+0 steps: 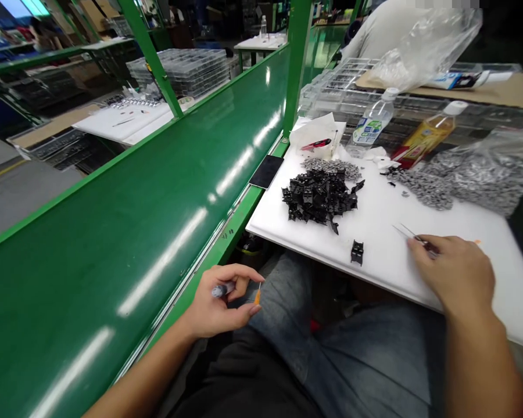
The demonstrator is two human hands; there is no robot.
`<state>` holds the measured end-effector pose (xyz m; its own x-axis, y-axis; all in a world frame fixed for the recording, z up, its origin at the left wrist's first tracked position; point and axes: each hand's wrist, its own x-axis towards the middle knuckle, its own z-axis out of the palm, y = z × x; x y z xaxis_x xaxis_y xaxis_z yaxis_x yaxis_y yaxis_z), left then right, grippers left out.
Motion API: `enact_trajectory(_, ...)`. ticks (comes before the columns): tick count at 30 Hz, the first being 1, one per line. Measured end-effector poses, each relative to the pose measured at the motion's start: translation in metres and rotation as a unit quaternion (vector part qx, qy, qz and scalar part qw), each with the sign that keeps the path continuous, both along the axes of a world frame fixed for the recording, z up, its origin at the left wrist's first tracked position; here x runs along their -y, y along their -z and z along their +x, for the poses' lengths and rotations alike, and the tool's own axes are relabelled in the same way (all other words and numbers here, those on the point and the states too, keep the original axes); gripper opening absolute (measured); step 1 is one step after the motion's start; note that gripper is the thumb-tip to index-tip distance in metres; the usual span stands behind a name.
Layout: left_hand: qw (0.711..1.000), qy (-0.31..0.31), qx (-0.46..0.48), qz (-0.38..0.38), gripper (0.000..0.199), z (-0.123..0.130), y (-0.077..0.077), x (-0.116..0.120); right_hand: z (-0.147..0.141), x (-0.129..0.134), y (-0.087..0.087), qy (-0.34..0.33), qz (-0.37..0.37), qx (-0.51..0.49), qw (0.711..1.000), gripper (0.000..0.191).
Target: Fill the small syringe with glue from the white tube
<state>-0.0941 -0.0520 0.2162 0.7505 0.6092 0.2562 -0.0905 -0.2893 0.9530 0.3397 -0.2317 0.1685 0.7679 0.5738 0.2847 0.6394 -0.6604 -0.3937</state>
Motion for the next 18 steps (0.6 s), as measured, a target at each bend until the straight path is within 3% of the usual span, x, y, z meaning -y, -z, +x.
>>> enact_trajectory(3,1.0,-0.011,-0.009,0.0,0.032,-0.01,-0.002,0.003,-0.02,-0.007,-0.004,0.011,0.005,0.061,0.998,0.035)
enact_trajectory(5,1.0,-0.015,-0.018,-0.004,0.032,-0.016,-0.002,0.006,-0.065,-0.01,-0.015,0.018,0.096,0.072,0.993,0.04)
enact_trajectory(6,1.0,-0.015,-0.021,-0.006,0.032,-0.017,-0.002,0.008,-0.096,-0.012,-0.022,0.024,0.18,0.027,0.983,0.035)
enact_trajectory(7,1.0,-0.014,-0.024,-0.007,0.031,-0.019,-0.001,0.01,-0.13,-0.014,-0.029,-0.019,0.246,-0.092,0.965,0.03)
enact_trajectory(8,1.0,-0.012,-0.027,-0.008,0.031,-0.02,-0.001,0.012,-0.165,-0.017,-0.034,-0.115,0.239,-0.255,0.93,0.027)
enact_trajectory(9,0.999,-0.01,-0.03,-0.007,0.031,-0.021,0.0,0.014,-0.198,-0.021,-0.039,-0.215,0.187,-0.402,0.87,0.028)
enact_trajectory(10,0.999,-0.012,-0.032,-0.002,0.031,-0.021,0.0,0.016,-0.228,-0.025,-0.041,-0.274,0.159,-0.512,0.798,0.029)
enact_trajectory(11,0.999,-0.014,-0.035,0.007,0.032,-0.022,0.0,0.017,-0.253,-0.03,-0.041,-0.299,0.153,-0.597,0.729,0.029)
enact_trajectory(13,0.998,-0.019,-0.042,0.029,0.032,-0.025,-0.001,0.018,-0.286,-0.039,-0.037,-0.282,0.156,-0.704,0.633,0.027)
enact_trajectory(15,0.998,-0.019,-0.045,0.044,0.031,-0.03,-0.004,0.019,-0.3,-0.045,-0.031,-0.25,0.171,-0.752,0.585,0.025)
enact_trajectory(18,0.998,-0.021,-0.041,0.042,0.03,-0.038,-0.006,0.02,-0.306,-0.05,-0.027,-0.233,0.176,-0.776,0.559,0.025)
